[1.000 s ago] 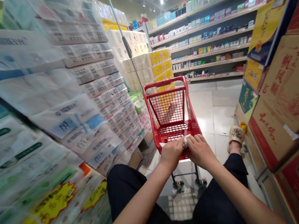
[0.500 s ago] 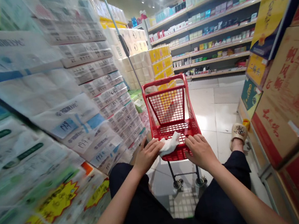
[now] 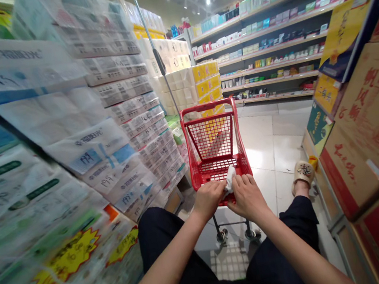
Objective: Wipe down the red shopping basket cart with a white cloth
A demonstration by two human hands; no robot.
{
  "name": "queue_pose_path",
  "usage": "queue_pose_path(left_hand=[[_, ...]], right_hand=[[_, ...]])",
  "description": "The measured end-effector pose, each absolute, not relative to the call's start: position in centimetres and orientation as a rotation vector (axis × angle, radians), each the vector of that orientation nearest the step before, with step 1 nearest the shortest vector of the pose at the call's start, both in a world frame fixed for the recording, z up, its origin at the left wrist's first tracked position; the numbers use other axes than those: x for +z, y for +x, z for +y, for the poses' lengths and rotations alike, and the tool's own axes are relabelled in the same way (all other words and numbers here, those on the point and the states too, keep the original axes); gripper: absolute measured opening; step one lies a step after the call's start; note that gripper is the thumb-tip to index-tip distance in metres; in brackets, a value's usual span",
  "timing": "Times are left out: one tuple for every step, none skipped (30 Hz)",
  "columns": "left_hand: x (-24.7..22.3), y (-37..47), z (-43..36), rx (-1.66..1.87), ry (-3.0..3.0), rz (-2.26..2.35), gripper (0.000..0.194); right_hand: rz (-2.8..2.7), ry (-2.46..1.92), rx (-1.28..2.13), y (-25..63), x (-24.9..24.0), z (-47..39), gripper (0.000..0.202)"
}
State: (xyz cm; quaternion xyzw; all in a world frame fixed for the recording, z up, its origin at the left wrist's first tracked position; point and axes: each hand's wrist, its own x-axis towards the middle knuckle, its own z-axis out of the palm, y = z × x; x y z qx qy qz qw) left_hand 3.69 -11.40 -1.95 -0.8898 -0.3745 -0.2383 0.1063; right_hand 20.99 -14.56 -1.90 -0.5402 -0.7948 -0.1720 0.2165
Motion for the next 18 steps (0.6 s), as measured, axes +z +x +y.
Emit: queue_pose_path(left_hand=[[-2.0, 4.0, -11.6, -0.735, -2.622, -1.132, 0.025], [-1.9, 4.2, -11.8, -0.768, -2.637, -1.146, 0.027], [-1.7, 4.1, -12.0, -0.799, -2.664, -1.145, 0.030], [-1.4, 3.7, -12.1, -0.827, -2.697, -1.131, 0.032], [-1.0, 3.3, -12.2, -0.854, -2.727, -1.118, 0.033], [-0.6, 2.6, -12.3, -0.883, -2.741, -1.117, 0.033], [-0.2, 2.0, -12.2, -0.918, -2.734, -1.138, 0.033], [0.0, 1.3, -12.1, -0.957, -2.706, -1.184, 0.033], [0.1, 0.6, -12.0, -0.995, -2.666, -1.246, 0.034], [0.1, 0.1, -11.8, -1.023, -2.629, -1.307, 0.035], [-0.1, -0.3, -11.6, -1.042, -2.605, -1.353, 0.037], [-0.3, -0.6, -11.5, -1.054, -2.600, -1.380, 0.039], [-0.6, -0.8, -11.4, -1.065, -2.610, -1.389, 0.041], [-0.9, -0.9, -11.3, -1.079, -2.629, -1.385, 0.042], [-1.1, -1.0, -11.3, -1.096, -2.648, -1.379, 0.042], [-1.3, -1.0, -11.4, -1.115, -2.658, -1.377, 0.041], [-1.4, -1.0, -11.4, -1.130, -2.663, -1.380, 0.040], [-1.4, -1.0, -11.5, -1.139, -2.663, -1.385, 0.040]], right_hand=[[-2.198, -1.494, -0.471, 21.1, -2.1, -14.6, 0.052], [-2.199, -1.483, -0.458, 21.2, -2.2, -14.6, 0.051], [-2.204, -1.462, -0.438, 21.4, -2.3, -14.5, 0.051], [-2.209, -1.431, -0.408, 21.7, -2.4, -14.5, 0.052], [-2.207, -1.396, -0.366, 21.9, -2.3, -14.5, 0.055], [-2.188, -1.364, -0.312, 22.1, -2.2, -14.5, 0.060], [-2.149, -1.342, -0.253, 22.3, -2.0, -14.5, 0.066], [-2.093, -1.331, -0.195, 22.2, -1.7, -14.5, 0.073], [-2.029, -1.327, -0.146, 22.1, -1.3, -14.5, 0.078], [-1.970, -1.331, -0.111, 21.8, -0.9, -14.5, 0.081], [-1.936, -1.338, -0.090, 21.3, -0.5, -14.5, 0.082], [-1.935, -1.343, -0.083, 20.6, -0.2, -14.5, 0.080], [-1.969, -1.344, -0.084, 19.9, 0.0, -14.4, 0.074], [-2.026, -1.342, -0.087, 19.1, 0.1, -14.3, 0.067], [-2.095, -1.337, -0.089, 18.4, 0.1, -14.1, 0.057], [-2.158, -1.334, -0.089, 17.8, -0.1, -13.9, 0.046], [-2.205, -1.330, -0.087, 17.3, -0.4, -13.7, 0.037], [-2.233, -1.325, -0.082, 17.0, -0.7, -13.5, 0.031]])
